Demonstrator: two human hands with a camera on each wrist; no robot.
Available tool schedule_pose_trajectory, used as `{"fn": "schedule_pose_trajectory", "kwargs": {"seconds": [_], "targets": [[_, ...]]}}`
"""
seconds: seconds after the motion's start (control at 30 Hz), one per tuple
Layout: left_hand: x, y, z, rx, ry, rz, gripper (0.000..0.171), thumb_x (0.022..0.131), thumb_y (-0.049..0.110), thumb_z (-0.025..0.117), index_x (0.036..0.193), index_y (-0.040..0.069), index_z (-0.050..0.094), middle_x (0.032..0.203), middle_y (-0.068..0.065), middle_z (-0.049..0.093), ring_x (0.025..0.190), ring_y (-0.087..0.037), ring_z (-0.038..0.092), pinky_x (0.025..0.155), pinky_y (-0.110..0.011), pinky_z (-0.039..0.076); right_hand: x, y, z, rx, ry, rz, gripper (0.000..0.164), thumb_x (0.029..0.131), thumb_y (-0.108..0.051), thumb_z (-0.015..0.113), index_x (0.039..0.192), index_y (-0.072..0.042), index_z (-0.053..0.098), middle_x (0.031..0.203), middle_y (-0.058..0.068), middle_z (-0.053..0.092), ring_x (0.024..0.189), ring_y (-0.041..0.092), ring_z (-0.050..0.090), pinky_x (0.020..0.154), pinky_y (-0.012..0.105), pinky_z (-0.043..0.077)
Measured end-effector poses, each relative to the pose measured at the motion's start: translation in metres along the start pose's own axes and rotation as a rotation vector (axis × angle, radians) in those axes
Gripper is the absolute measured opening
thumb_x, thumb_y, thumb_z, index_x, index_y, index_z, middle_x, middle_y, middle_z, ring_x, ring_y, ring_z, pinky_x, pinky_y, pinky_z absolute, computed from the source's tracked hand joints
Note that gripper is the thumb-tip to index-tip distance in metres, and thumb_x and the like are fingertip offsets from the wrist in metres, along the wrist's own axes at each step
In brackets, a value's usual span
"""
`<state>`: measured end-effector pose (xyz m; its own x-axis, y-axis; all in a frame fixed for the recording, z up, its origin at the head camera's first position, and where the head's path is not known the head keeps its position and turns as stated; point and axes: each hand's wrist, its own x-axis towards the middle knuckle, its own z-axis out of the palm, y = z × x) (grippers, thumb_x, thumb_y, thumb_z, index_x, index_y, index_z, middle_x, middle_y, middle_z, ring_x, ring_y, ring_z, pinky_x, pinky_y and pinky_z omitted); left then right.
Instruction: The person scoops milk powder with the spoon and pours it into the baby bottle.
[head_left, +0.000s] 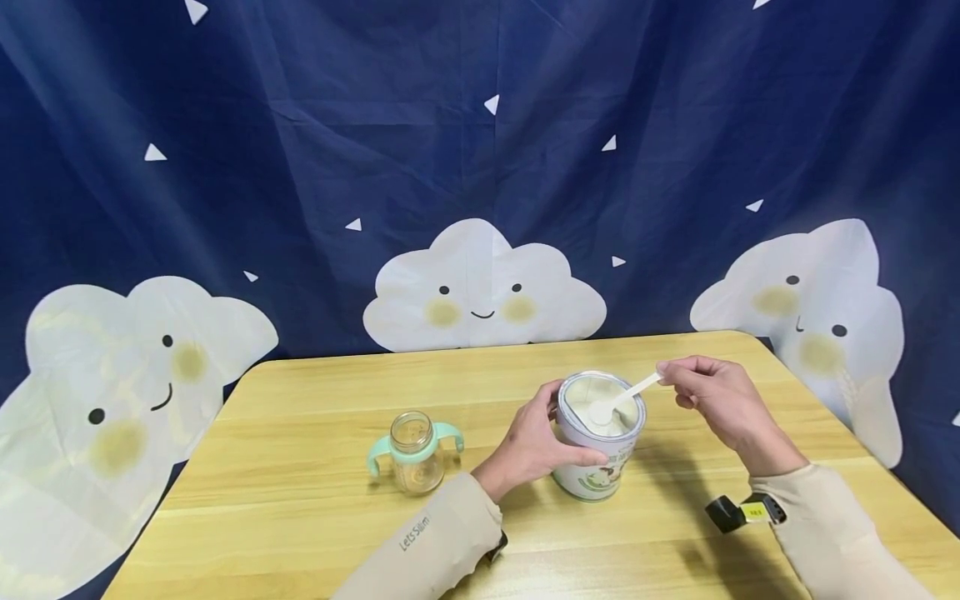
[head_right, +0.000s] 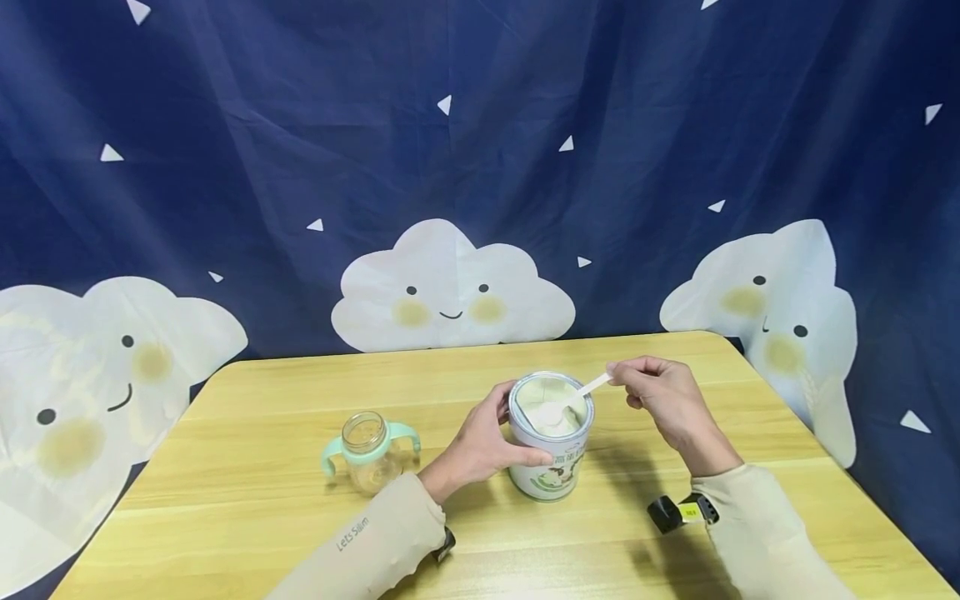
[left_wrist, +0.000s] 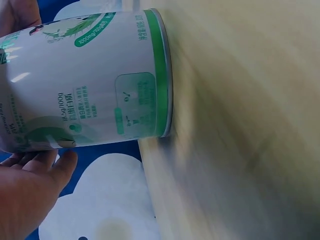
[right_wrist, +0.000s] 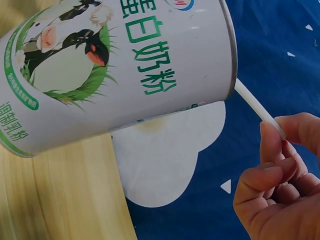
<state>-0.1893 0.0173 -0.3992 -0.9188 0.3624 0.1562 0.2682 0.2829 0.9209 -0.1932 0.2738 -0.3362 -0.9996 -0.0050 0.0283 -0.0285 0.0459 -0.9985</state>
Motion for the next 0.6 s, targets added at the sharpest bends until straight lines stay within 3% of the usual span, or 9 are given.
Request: {"fn": "schedule_pose_trajectory", "kwargs": {"seconds": [0.23,0.6], "targets": [[-0.002,0.004,-0.004,0.039,-0.013,0.046,0.111,0.063,0.034,0.097,0.152,0.016,0.034,0.144,0.003,0.051,0.131,-0.011,0.047,0.110,-0.036,0.040,0.001,-0.001,0.002,0.074,-0.018,-0.016,0.020,0.094,-0.004,0.068,0.077,-0.011,0.074,0.067,-0.004,0.054,0.061,0.009,0.044,0.055,0.020,0.042],[-0.008,0.013,-0.024,0.038,-0.020,0.011,0.108,0.065,0.031,0.096,0.152,0.010,0.035,0.155,-0.002,0.040,0.141,-0.019,0.038,0.114,-0.034,0.035,0.002,-0.004,0.005,0.126,-0.026,-0.036,0.020,0.095,-0.003,0.066,0.078,-0.012,0.075,0.071,-0.004,0.059,0.063,0.008,0.046,0.056,0.019,0.044]]}}
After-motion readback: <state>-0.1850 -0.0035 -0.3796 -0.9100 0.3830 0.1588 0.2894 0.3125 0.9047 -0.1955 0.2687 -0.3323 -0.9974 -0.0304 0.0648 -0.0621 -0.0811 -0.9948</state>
